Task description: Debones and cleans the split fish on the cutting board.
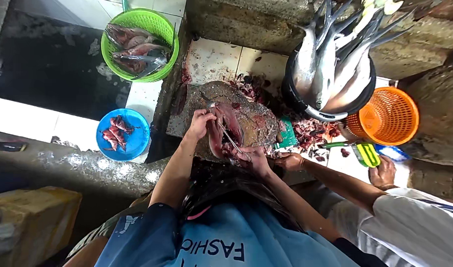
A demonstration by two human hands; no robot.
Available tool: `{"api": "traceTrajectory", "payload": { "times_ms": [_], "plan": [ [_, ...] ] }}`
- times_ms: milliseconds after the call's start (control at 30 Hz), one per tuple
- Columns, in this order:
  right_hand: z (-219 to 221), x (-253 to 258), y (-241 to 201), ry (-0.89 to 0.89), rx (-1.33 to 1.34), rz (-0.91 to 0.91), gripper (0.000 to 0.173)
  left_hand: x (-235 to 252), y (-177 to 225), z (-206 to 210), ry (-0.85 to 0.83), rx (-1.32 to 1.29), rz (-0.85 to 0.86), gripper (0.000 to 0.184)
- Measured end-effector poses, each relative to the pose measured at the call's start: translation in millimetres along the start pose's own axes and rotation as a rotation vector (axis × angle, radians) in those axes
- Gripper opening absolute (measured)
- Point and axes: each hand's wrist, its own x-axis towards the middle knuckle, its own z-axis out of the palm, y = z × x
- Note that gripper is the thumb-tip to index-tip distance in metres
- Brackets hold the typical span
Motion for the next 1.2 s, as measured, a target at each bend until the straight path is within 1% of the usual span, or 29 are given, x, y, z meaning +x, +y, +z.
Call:
{"api": "traceTrajectory", "payload": {
  "times_ms": [67, 133, 200, 333, 467, 567, 633, 733, 833, 900, 967, 1033, 1100, 1200],
  "plan": [
    [4, 7, 6, -0.026, 0.043, -0.024, 0.027, 0, 2, 0, 0.02, -0.051, -0.017, 0.009],
    [6, 7, 8, -0.068, 0.096, -0.046, 0.026, -3, 1, -2, -0.001, -0.07, -0.027, 0.014],
    [6, 3, 6, -0.11, 0.081, -0.097, 0.023, -3, 1, -4, -0.057, -0.049, -0.002, 0.02],
    [1, -10, -4, -0.15, 0.024, -0.214, 0.026, -2, 7, -3, -0.193, 0.011, 0.062, 0.027],
    [-4, -23, -5, -0.134, -0.004, -0.261, 0.029, -1, 11, 6, -0.257, 0.018, 0.066, 0.028],
    [-9, -30, -17, -0.158, -0.049, -0.354, 0.035, 0, 11, 6, -0.241, 0.042, 0.038, 0.027],
    [-12, -31, -19, -0.142, -0.067, -0.342, 0.035, -3, 7, 3, -0.227, 0.044, 0.029, 0.025],
    [-11, -22, -11, -0.023, -0.144, -0.203, 0.026, -2, 9, 4, -0.213, 0.03, 0.029, 0.024],
    [-7, -17, -7, 0.013, -0.16, -0.128, 0.026, -4, 11, 5, -0.222, 0.031, 0.043, 0.021],
    [-4, -12, -6, 0.006, -0.18, -0.135, 0.026, -4, 14, 4, -0.261, 0.071, 0.055, 0.022],
    [-3, -8, -5, -0.003, -0.224, -0.187, 0.028, -3, 20, 3, -0.328, 0.146, 0.036, 0.027],
    [-5, -8, -1, -0.052, -0.278, -0.246, 0.028, -1, 26, 3, -0.378, 0.193, 0.021, 0.029],
    [-6, -8, 0, -0.114, -0.212, -0.244, 0.025, 1, 30, -1, -0.416, 0.193, 0.018, 0.025],
    [-6, -14, -11, -0.237, 0.082, -0.173, 0.031, 0, 25, -7, -0.469, 0.111, 0.013, 0.021]
  ]
}}
